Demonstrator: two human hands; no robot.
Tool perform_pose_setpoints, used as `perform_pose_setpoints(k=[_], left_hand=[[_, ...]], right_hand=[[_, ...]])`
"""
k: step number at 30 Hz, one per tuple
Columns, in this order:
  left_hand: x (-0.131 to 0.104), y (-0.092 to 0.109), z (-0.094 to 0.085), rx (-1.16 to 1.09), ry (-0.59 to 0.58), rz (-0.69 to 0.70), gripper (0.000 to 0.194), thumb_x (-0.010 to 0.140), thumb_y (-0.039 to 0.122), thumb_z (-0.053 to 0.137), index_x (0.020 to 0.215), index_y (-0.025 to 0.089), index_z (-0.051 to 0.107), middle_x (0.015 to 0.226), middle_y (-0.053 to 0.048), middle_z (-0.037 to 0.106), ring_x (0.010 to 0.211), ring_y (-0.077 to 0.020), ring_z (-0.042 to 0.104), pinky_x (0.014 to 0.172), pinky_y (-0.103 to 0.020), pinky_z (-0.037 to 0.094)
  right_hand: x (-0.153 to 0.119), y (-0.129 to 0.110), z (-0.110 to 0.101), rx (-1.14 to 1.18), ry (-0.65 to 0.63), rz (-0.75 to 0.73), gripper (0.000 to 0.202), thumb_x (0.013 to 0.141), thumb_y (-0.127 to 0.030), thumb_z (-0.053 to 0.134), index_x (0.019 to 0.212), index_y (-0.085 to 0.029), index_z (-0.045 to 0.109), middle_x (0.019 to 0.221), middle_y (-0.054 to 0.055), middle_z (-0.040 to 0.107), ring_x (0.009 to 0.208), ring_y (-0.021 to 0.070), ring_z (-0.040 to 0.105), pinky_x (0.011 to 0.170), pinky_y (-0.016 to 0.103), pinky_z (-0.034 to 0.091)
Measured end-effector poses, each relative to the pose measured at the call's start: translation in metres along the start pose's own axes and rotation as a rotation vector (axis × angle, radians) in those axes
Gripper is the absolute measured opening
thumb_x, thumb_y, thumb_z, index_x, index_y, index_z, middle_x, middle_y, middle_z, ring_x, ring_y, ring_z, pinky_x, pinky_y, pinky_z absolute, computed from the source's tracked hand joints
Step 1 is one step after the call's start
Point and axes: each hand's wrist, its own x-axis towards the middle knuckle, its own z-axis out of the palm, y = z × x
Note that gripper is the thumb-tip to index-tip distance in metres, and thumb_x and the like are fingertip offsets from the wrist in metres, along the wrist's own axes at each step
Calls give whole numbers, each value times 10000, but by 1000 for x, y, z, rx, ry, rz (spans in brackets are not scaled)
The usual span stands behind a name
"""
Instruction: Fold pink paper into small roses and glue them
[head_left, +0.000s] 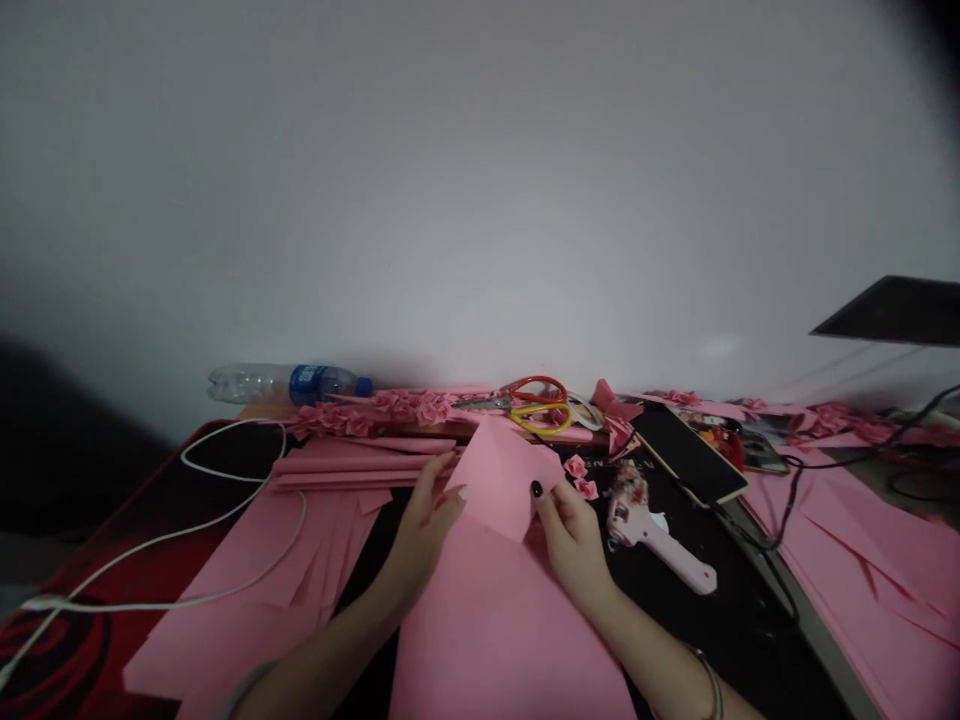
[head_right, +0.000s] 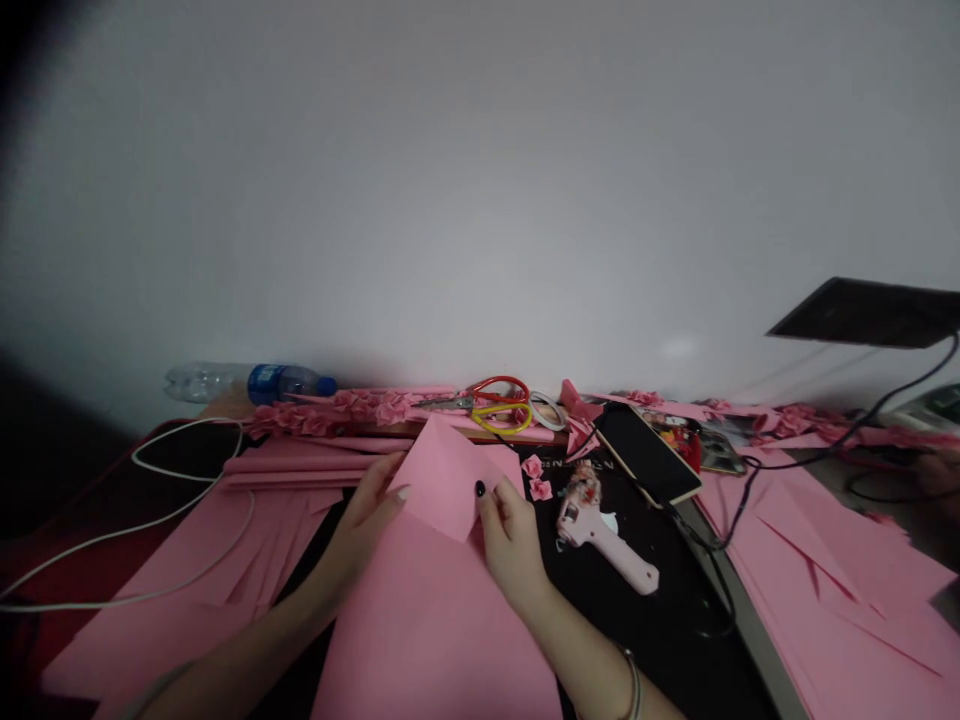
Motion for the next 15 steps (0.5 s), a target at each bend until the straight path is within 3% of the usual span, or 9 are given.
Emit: perform_pose_setpoints(k=[3,5,7,8,10,12,15], left_hand=[[1,-1,2,-57,-90,-74,457,812,324,573,1239,186,491,1274,-109,545,1152,-262,515,906,-335,442],[1,-2,2,-72,-188,-201,407,819,323,564,1201,185,540,1215,-108,593,1113,-280,544,850,-354,477],[2,-3,2,-98,-197,-285,365,807,325,581,1144,185,586,1153,-104,631,1056,-282,579,807,-366,499],[2,-2,2,-126,-192,-311,361,800,322,592,1137,191,592,1144,-100,634,1041,-279,587,803,-371,502],[2,-2,2,-186,-163,-368,355,771,320,631,1099,186,610,1150,-106,627,1030,-278,591,809,-386,503],[2,-1,1,-255,-125,-446,379,716,338,690,1054,178,627,1163,-115,616,1005,-286,601,809,-408,503],[2,-1,1,-357,-92,-478,434,676,337,730,1072,197,620,1258,-107,554,1037,-280,588,861,-422,477]], right_hand=[[1,1,4,214,-38,174,338,894,-329,436,596,-199,346,534,-61,337,479,87,332,433,196,291],[1,0,4,264,-91,218,301,905,-335,418,644,-186,414,564,-46,391,504,96,371,453,199,322],[1,-2,2,230,-120,218,274,918,-322,396,710,-173,492,602,-19,474,544,116,452,489,208,381],[0,-3,1,205,-130,189,271,923,-310,382,761,-164,542,635,3,532,575,133,503,516,217,421],[-2,-3,0,145,-176,100,265,928,-258,364,1020,-163,593,884,70,648,806,186,609,719,266,500],[-5,0,0,68,-220,-18,368,922,-196,356,1269,-197,480,1202,103,587,1100,214,550,951,326,435],[-9,3,0,-42,-326,-165,542,898,-111,347,1417,-250,279,1403,65,425,1295,195,380,1077,371,314]])
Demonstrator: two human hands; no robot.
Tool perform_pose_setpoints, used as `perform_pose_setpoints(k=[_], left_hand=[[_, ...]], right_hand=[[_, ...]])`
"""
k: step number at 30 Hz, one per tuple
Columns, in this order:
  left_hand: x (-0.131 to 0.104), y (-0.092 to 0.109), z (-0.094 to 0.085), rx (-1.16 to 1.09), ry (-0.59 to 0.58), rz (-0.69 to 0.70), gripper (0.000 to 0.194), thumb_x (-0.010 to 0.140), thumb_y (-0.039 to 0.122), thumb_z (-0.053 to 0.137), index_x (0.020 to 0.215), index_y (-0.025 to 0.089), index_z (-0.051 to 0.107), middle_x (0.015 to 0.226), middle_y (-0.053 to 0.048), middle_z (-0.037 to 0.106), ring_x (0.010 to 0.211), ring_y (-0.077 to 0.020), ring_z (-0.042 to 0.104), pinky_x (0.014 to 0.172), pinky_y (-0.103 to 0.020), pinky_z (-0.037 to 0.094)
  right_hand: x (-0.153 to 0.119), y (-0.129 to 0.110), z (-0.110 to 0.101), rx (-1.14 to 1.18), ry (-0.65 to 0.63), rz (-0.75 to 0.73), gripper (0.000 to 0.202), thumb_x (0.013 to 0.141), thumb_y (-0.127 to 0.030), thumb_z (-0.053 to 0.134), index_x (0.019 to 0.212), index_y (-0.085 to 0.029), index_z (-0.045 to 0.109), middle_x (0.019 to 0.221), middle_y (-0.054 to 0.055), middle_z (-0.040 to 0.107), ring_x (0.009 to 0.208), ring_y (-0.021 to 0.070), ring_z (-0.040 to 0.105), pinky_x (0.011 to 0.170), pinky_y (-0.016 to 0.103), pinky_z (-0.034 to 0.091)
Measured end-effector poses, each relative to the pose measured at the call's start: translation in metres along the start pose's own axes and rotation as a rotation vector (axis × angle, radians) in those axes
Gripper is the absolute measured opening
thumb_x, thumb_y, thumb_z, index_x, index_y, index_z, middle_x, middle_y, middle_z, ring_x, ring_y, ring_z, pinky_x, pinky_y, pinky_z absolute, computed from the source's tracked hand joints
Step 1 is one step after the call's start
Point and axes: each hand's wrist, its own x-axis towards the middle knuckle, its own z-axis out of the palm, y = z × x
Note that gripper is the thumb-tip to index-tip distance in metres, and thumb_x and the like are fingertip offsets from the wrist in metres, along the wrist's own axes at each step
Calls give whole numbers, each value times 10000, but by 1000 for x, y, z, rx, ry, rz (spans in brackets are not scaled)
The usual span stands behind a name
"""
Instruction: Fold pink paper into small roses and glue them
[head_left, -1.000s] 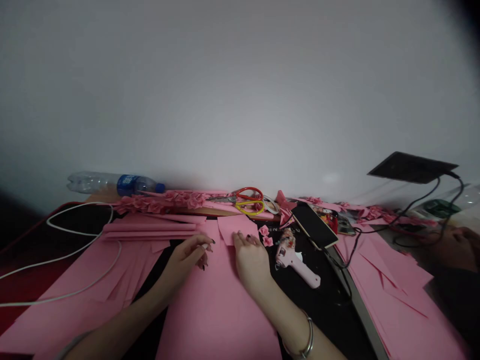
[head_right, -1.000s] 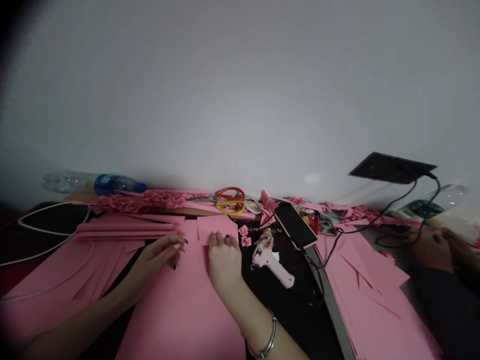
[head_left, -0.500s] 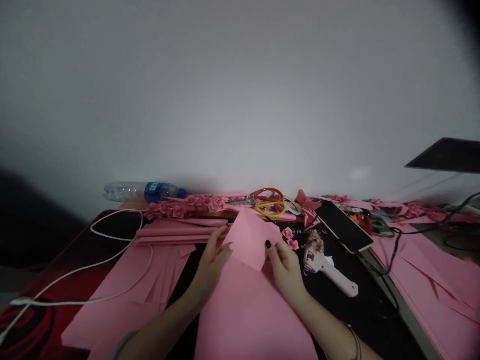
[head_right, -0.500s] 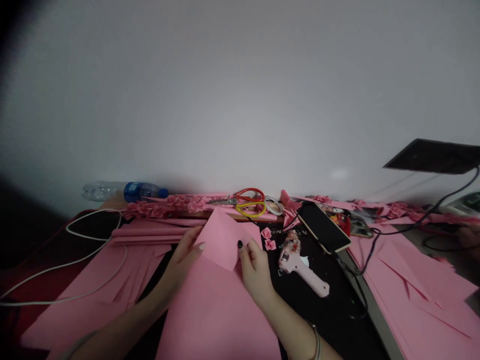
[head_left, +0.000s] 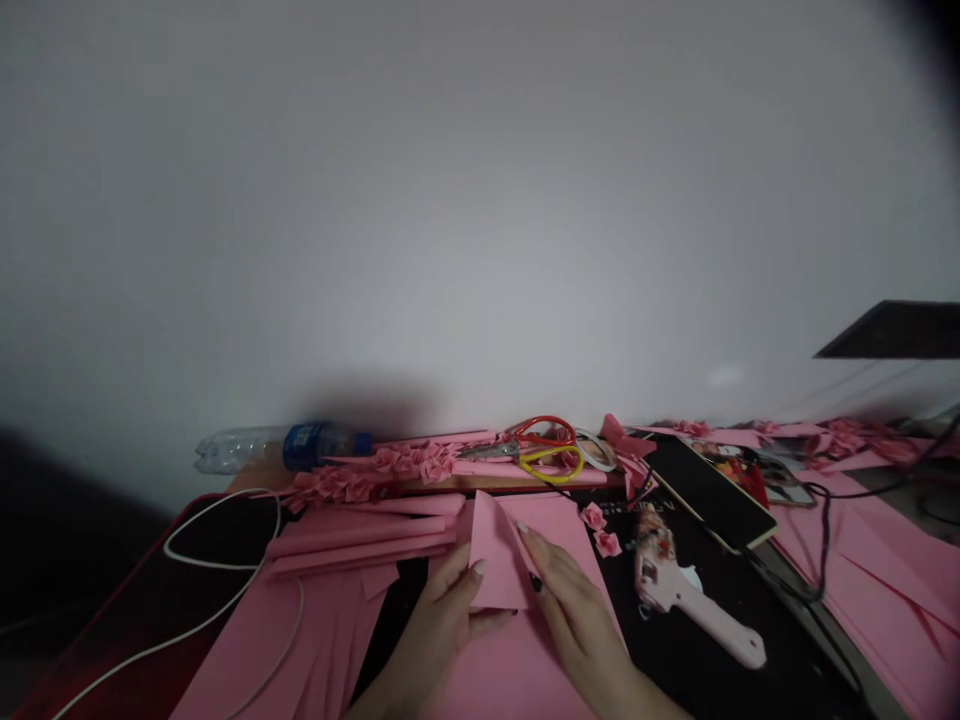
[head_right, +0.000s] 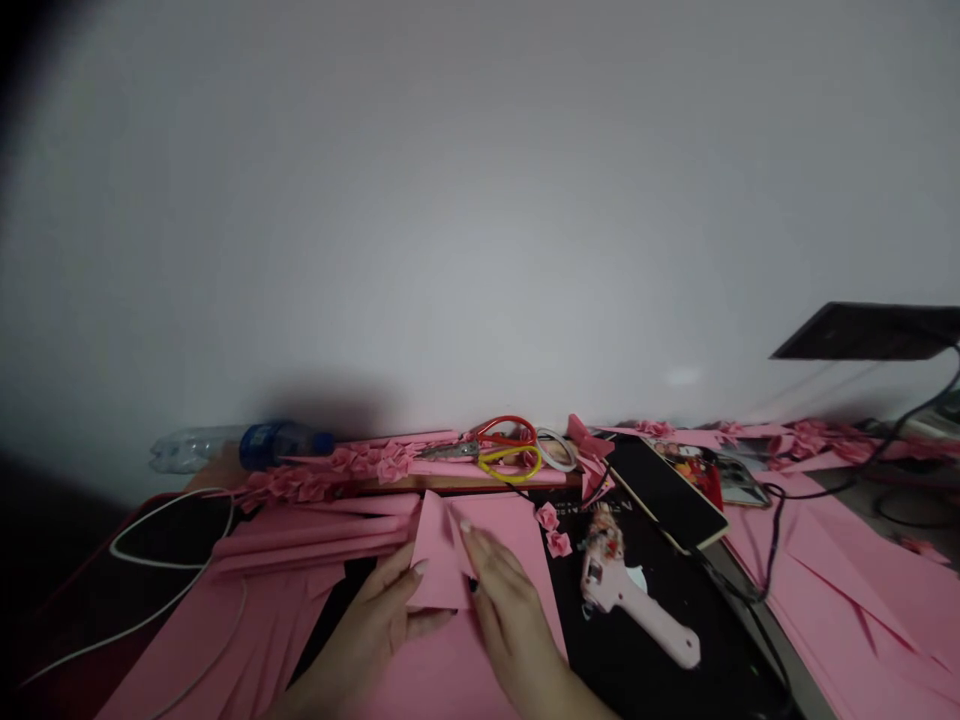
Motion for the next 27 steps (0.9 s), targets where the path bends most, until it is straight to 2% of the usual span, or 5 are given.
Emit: perform_pose_setpoints(k=[9,13,20,23,27], left_hand=[[-6,11,11,-30,-43,11,541,708,519,628,1157,217,597,1234,-133,581,1194,-331,467,861,-445,459],[-5,6,6,56,-31,50,465,732,418,657,1155,233,596,1316,-105,510,1195,-304,455,814,-396,489],[-1,-1,3,7,-137,48,383,773,333,639,1135,213,605,1186,-115,609,1074,-285,564,806,-380,497],[1,-1,1,-10,-142,30,373,784,316,627,1140,208,596,1137,-122,637,1046,-281,589,814,-391,497],[0,-2,-1,52,-124,44,417,786,308,629,1181,194,559,1105,-126,647,974,-271,622,778,-396,514]], right_hand=[[1,-14,-3,-135,-265,-55,649,878,-166,454,1453,-235,162,1509,41,186,1382,219,184,1104,412,246],[4,-15,-2,-98,-288,-85,608,894,-154,409,1450,-232,176,1506,45,192,1385,221,169,1110,431,218],[3,-10,-1,177,-55,71,478,911,-222,422,1386,-245,365,1434,82,376,1320,227,343,1085,437,290],[5,-8,1,287,146,207,418,865,-246,511,1281,-221,489,1257,114,556,1116,240,546,951,405,447],[10,-9,4,349,173,252,376,769,-259,630,1133,-193,563,949,67,635,784,182,606,702,296,511]])
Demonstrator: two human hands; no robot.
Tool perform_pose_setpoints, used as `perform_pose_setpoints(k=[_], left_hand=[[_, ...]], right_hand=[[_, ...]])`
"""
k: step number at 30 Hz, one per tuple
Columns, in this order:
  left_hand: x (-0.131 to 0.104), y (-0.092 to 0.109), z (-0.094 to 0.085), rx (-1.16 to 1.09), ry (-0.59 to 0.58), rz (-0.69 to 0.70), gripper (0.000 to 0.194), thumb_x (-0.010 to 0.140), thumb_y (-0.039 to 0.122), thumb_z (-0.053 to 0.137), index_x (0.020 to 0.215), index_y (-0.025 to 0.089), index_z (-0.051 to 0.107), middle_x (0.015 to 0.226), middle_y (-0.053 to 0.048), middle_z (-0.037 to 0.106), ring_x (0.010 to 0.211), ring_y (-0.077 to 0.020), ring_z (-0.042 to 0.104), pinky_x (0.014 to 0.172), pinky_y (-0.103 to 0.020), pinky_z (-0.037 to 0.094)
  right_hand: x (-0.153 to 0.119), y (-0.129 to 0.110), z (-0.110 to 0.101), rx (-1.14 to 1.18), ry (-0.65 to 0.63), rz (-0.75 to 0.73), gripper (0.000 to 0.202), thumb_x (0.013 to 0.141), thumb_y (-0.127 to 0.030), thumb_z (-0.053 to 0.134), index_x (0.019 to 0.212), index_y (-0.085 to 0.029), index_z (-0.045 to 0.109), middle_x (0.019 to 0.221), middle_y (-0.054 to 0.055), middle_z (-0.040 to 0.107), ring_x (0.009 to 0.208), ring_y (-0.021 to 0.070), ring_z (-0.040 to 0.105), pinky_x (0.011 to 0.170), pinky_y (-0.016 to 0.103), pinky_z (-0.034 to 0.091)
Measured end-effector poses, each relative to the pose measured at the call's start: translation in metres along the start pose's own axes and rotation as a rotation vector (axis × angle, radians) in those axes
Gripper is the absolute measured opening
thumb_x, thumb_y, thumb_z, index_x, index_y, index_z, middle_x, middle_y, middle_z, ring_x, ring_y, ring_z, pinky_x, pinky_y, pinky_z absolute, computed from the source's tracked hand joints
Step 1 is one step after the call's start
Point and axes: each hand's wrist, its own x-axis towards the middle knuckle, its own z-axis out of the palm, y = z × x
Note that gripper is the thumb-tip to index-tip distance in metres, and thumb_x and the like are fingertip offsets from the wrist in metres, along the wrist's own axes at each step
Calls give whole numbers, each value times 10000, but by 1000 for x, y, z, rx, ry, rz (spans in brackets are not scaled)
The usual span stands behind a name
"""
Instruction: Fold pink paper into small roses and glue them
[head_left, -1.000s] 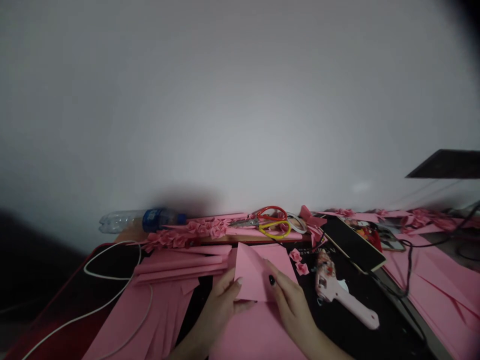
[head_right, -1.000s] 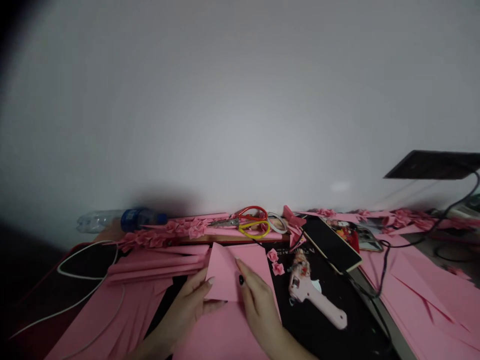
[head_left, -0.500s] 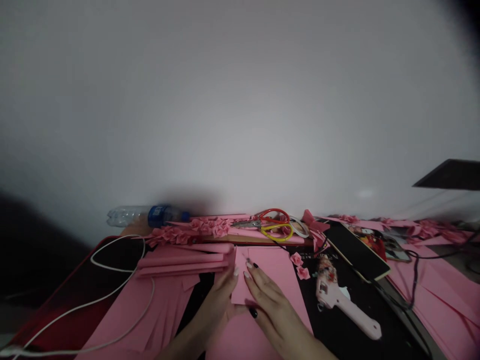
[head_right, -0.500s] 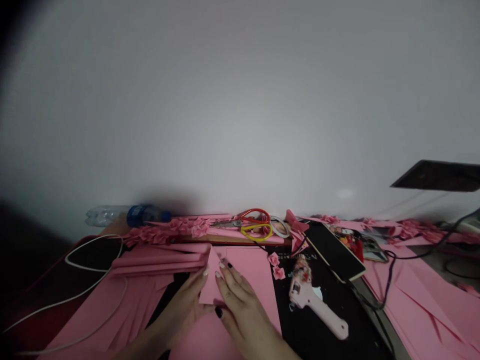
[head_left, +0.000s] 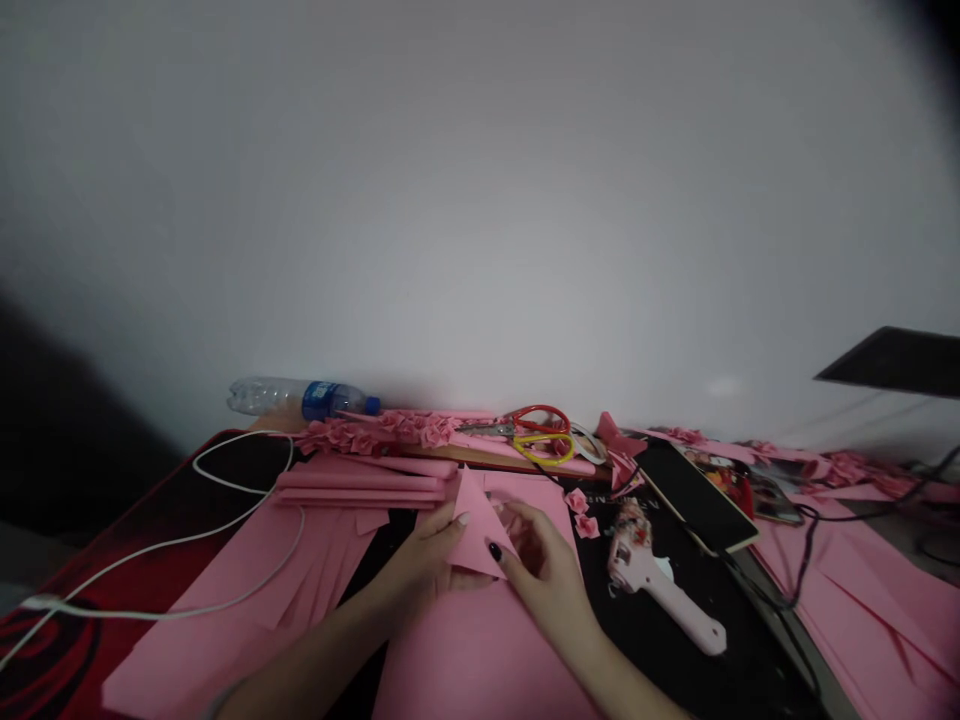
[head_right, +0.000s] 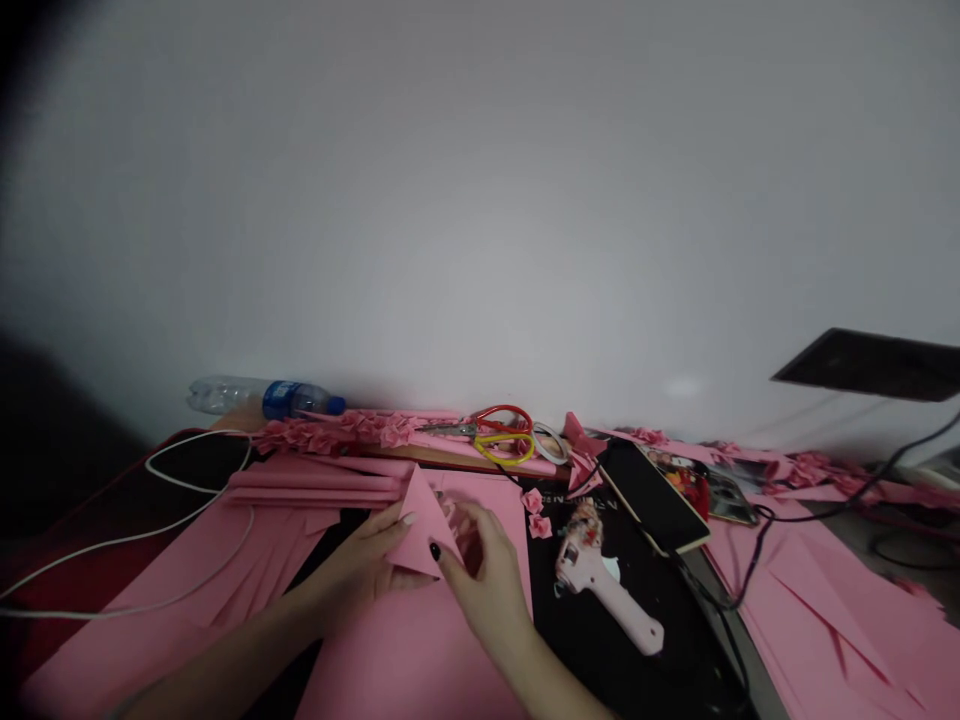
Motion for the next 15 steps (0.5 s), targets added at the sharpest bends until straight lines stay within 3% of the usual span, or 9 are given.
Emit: perform_pose_setpoints(k=[2,5,10,15], left_hand=[[-2,1,2,44,29,-1,427,781,326,632,1177,183,557,1090,-130,651,930,-265,636,743,-386,524],[-6,5,9,77,27,13,417,776,309,634,1168,189,555,1108,-118,644,940,-250,630,729,-360,526],[-9,8,13,120,22,63,345,760,306,644,1078,178,597,1031,-102,675,932,-227,633,732,-323,515],[-9,6,11,201,71,78,403,715,330,684,1072,162,600,991,-104,682,861,-234,649,676,-322,519]], right_hand=[[2,1,1,83,-61,76,349,747,-254,643,1079,-184,561,708,-9,574,575,128,546,509,228,457],[5,5,1,239,-119,171,315,733,-258,644,1025,-191,545,610,-65,491,424,75,457,387,187,361],[10,10,-3,410,-198,249,295,738,-338,647,961,-181,533,475,-80,505,341,99,504,361,203,385],[13,10,-5,489,-206,284,274,726,-382,656,859,-183,523,455,-63,561,358,119,562,368,200,420]])
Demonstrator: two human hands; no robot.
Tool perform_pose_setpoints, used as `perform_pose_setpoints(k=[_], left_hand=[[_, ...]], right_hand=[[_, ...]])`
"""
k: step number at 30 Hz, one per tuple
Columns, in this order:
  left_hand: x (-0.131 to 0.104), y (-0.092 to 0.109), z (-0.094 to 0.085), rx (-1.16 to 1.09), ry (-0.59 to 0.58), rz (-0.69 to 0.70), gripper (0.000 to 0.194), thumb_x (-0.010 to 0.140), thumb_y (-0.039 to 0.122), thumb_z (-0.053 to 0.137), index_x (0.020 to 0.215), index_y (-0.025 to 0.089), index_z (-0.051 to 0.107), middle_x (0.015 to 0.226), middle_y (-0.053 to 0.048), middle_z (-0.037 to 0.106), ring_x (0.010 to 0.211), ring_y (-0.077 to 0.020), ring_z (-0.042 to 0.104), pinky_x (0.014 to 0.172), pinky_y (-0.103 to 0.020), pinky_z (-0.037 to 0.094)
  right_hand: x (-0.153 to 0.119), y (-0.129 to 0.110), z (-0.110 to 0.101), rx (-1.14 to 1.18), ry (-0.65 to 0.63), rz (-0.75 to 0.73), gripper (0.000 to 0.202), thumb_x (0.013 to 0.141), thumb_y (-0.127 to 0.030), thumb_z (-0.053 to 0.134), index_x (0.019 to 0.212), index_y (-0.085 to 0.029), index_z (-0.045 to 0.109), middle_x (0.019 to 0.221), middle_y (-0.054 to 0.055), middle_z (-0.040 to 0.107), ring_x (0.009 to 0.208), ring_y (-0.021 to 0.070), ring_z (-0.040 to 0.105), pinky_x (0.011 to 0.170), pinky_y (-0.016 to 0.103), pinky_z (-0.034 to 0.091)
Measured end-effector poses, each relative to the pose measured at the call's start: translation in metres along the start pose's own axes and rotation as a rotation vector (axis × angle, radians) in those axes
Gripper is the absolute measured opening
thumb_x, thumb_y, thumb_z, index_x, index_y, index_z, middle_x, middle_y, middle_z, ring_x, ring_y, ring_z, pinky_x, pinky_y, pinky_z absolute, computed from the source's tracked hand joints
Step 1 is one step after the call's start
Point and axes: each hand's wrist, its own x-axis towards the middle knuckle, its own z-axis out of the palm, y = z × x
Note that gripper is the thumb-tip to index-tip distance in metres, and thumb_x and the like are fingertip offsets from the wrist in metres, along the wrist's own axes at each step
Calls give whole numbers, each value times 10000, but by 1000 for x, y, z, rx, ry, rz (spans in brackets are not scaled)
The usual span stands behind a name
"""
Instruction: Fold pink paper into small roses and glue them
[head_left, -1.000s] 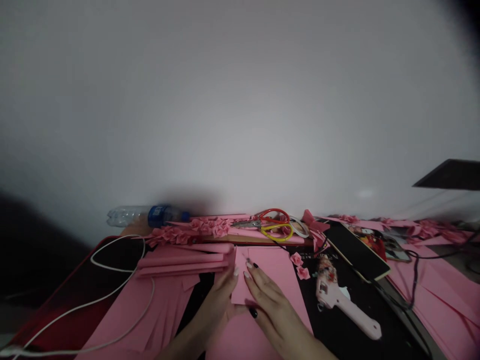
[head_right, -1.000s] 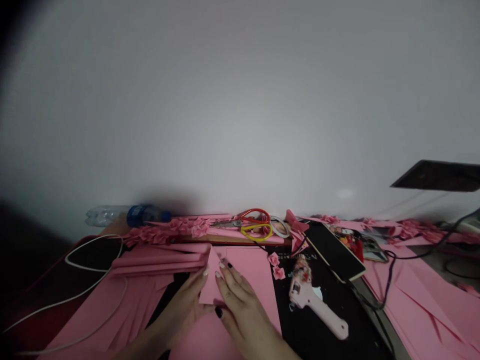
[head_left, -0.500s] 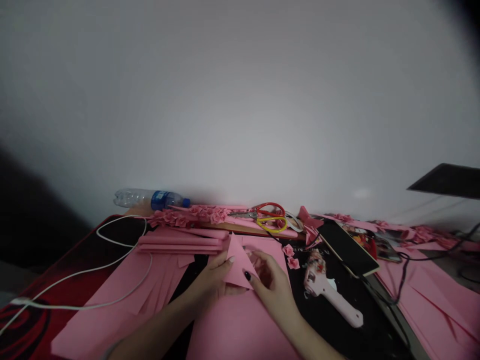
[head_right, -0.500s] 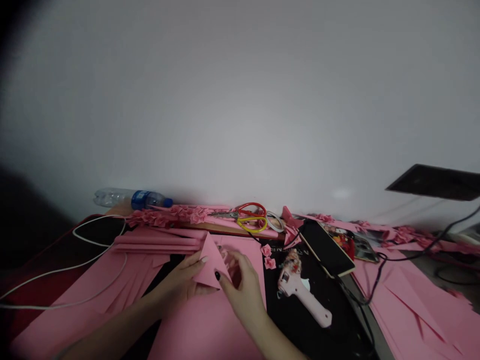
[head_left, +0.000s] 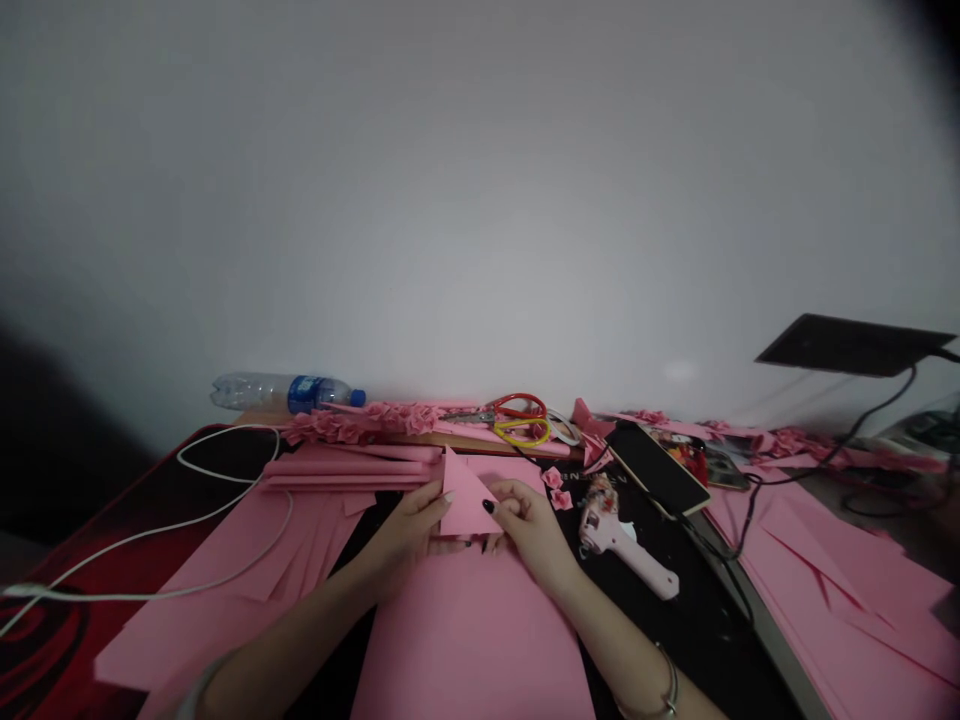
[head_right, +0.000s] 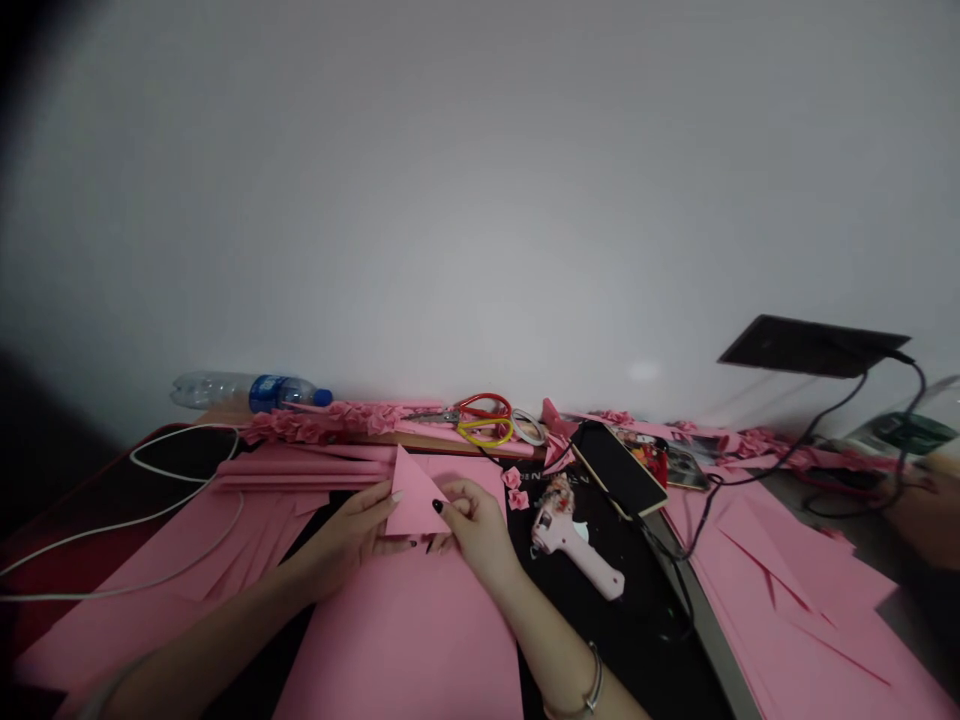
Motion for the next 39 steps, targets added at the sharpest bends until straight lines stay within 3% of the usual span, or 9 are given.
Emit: perform_pose_setpoints(k=[6,10,19,26,30,35,39], left_hand=[[3,-3,-4,26,-64,188,411,683,297,711,1044,122,619,918,-95,690,783,-207,643,669,-279,484],[5,-3,-8,148,36,213,312,655,256,726,913,103,641,762,-58,681,626,-156,607,635,-271,468],[0,-1,-2,169,73,273,190,649,238,734,763,132,626,702,-12,650,618,-130,581,587,-225,437],[5,-2,-7,156,115,333,131,685,264,710,707,147,656,794,-56,711,742,-167,627,679,-252,461],[8,-2,-11,223,184,357,138,681,274,708,662,147,658,714,-59,697,730,-182,618,670,-264,468],[9,3,-14,213,238,307,179,692,285,695,632,141,607,580,13,590,561,-113,520,542,-209,422],[7,9,-13,228,260,302,261,711,278,667,550,152,504,516,44,477,513,-85,456,526,-198,416]], right_hand=[[-2,-5,-5,-40,-154,47,284,727,-397,666,800,-147,552,543,-3,654,402,113,600,413,200,469],[-4,-7,-4,-81,-210,97,296,716,-411,678,750,-151,542,530,-27,622,429,117,619,450,212,492],[-8,-13,0,-154,-303,92,317,769,-459,593,670,-180,477,472,-43,598,372,99,568,406,192,447],[-7,-19,-7,-189,-400,101,334,767,-465,584,641,-172,485,488,-28,608,352,88,542,368,178,414],[-7,-18,-4,-180,-343,96,348,740,-463,615,610,-174,472,454,-38,579,361,94,552,380,182,426],[-3,-5,0,-136,-31,-6,373,718,-495,627,609,-195,432,357,-57,510,334,142,561,325,191,370],[1,1,-3,-143,116,-99,374,756,-483,596,598,-202,407,379,-44,538,315,108,499,319,181,296]])
